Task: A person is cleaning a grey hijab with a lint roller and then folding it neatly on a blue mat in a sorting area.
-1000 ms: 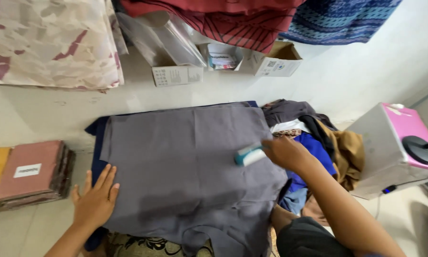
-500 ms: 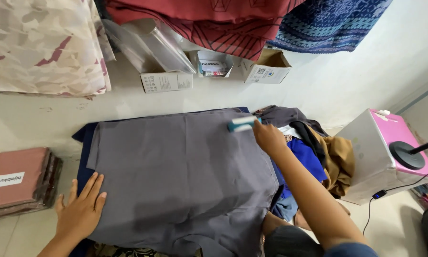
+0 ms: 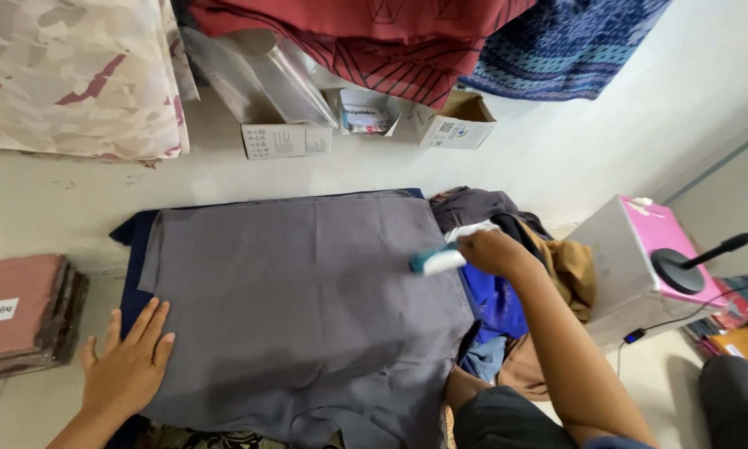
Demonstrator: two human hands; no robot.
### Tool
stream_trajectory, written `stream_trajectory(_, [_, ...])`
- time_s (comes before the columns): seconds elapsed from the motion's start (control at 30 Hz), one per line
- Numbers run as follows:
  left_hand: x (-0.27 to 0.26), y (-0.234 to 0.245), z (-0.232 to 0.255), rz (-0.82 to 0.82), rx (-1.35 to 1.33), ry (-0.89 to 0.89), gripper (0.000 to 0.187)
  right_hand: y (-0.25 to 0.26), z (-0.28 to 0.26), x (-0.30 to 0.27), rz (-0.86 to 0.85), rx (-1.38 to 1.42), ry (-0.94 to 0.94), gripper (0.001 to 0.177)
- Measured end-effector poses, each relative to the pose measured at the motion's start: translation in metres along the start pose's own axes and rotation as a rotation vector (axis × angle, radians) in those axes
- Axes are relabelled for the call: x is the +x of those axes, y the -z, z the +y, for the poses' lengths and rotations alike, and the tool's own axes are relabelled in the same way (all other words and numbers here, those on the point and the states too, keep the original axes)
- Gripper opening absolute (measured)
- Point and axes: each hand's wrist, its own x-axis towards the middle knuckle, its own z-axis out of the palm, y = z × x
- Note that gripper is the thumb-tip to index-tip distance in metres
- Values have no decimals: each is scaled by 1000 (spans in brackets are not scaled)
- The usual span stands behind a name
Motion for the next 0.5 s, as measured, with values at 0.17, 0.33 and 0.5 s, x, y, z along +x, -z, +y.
stream_trajectory(0.17, [5,-1,-1,6,-2,4,67,8,24,-38,-118,134,-31,35])
stream_trajectory(0.33, [16,-24,-5,211,-36,63,70,82,36,-49,328,527,-144,33])
stream_trajectory(0.5, [-8,-15,4,558,-185,194,53,137,6,-25,838,857,-86,38])
